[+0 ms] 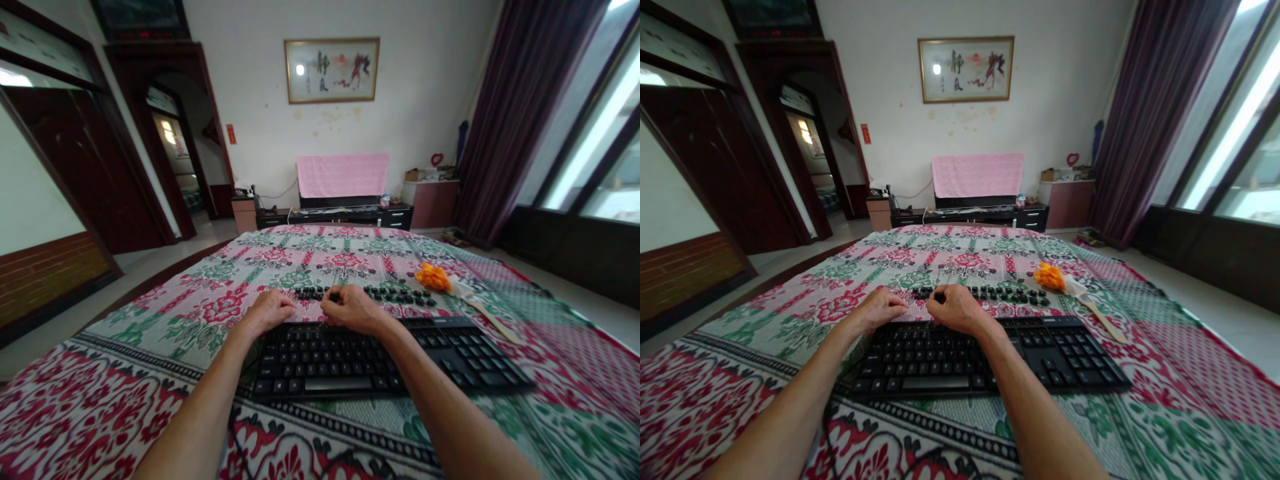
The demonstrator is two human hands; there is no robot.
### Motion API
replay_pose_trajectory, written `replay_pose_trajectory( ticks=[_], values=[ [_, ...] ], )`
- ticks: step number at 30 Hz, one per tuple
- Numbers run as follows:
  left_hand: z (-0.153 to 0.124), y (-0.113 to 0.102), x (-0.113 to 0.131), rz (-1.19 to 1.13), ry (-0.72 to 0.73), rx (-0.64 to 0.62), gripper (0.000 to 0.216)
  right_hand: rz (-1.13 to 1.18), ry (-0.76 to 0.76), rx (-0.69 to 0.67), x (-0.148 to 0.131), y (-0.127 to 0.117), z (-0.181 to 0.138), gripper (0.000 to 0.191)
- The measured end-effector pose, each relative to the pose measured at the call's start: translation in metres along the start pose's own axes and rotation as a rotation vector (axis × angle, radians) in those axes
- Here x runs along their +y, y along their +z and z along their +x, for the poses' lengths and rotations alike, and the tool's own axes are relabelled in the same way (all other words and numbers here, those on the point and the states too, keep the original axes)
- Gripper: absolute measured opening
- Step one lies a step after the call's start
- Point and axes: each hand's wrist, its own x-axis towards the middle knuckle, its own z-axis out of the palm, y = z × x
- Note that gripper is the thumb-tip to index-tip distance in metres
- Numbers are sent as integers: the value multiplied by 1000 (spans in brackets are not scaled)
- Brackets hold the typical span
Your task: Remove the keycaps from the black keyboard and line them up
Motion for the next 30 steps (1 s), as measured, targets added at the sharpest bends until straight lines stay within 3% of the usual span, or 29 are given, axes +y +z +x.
replay_pose_trajectory(
  ticks=[8, 12, 19, 30],
  values=[
    [-9, 0, 16, 68, 63, -6, 27, -128, -5, -13, -10, 5, -4, 25],
    [-11, -2, 23, 51, 84, -71, 26, -162, -5, 2, -8, 10, -3, 25],
    [-13, -2, 23, 3, 26, -132, 25, -190, -3, 10, -13, 14, -3, 24],
    [-10, -2, 19, 0, 77, -192, 23, -271, -4, 52, -15, 22, -4, 20]
  ],
)
